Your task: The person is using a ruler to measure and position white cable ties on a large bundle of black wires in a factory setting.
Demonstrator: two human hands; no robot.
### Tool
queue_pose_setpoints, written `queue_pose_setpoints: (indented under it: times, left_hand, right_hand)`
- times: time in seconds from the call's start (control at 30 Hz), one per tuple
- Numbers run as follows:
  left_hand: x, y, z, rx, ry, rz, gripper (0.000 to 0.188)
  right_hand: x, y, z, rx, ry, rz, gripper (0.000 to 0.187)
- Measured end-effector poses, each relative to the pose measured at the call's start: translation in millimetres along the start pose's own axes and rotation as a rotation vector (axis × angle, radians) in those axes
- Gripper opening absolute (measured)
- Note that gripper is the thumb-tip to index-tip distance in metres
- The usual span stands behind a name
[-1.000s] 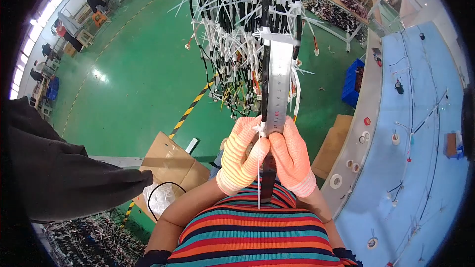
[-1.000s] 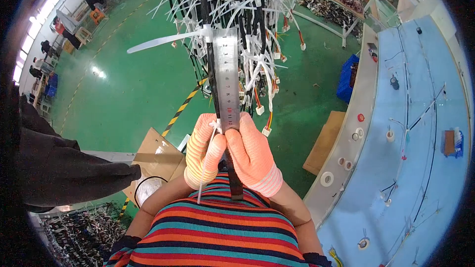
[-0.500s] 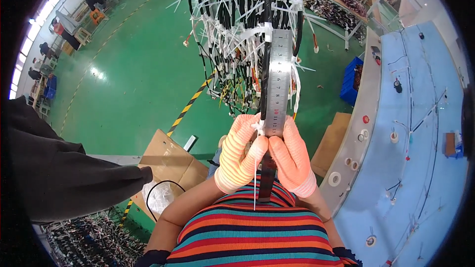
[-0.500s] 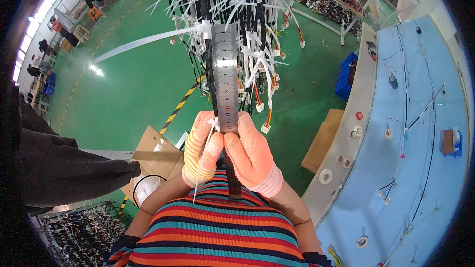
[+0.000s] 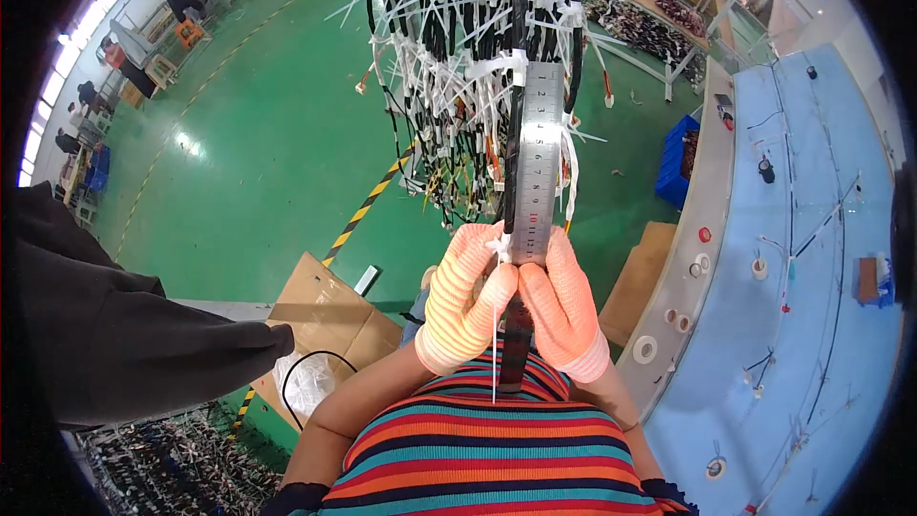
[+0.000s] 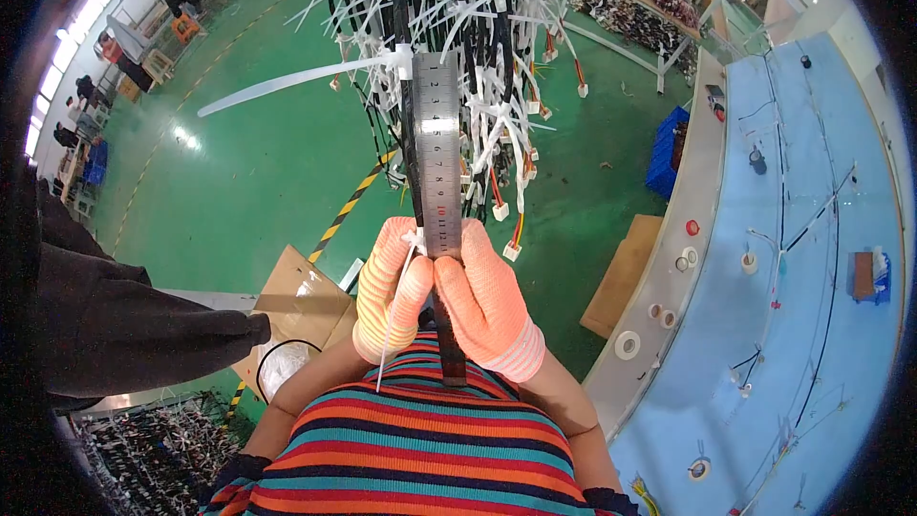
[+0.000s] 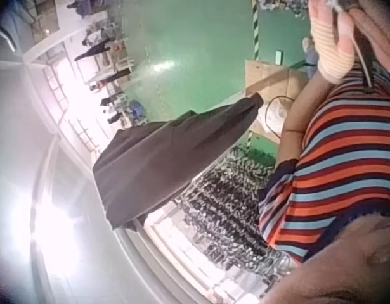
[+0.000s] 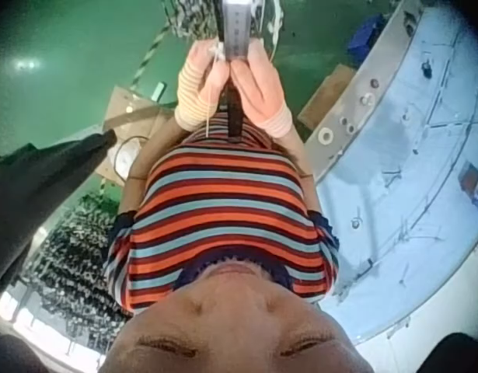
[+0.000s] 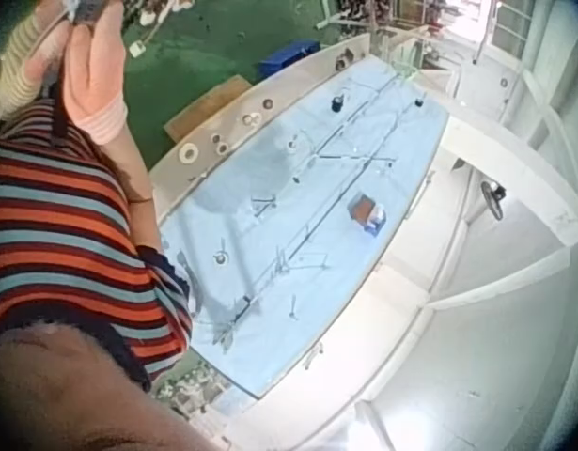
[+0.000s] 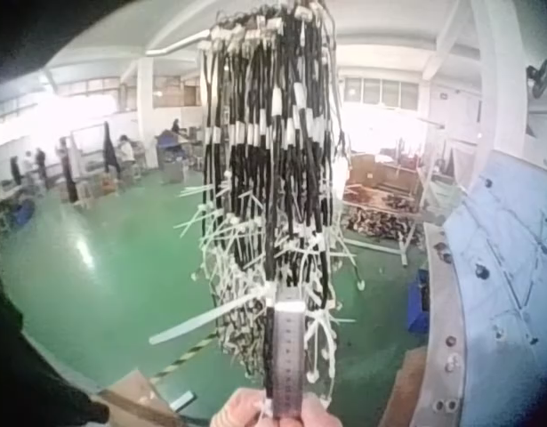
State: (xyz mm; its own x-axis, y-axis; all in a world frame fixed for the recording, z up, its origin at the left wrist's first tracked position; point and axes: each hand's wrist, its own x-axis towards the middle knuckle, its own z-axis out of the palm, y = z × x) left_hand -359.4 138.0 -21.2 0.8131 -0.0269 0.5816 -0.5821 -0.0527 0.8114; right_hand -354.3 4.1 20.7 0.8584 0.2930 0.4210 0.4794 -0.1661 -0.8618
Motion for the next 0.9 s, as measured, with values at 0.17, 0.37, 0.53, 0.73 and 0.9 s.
queue_pose_setpoints:
  times: [0.17,0.37,0.53,0.73,0.9]
  left_hand:
    - [0,2,1,-0.032,0.019,-0.058,0.037]
    - [-3,-1,3,-0.106,0.055,-0.136,0.033]
    - [-3,0,5,-0.263,0.075,-0.275,0.031]
    - [2,1,1,-0.173,0.065,-0.271,0.029]
    - [0,-2,0,-0.142,0.082,-0.264,0.028]
  right_hand:
    - [1,4,-1,0.041,-0.043,-0.040,0.016]
    - [0,11,-2,-0.136,-0.029,-0.160,0.015]
    - [5,-2,-3,0.089,-0.018,0.064,0.013]
    - [10,-3,-4,0.088,-0.024,0.132,0.011]
    - [9,2,-3,0.105,-0.040,0.142,0.011]
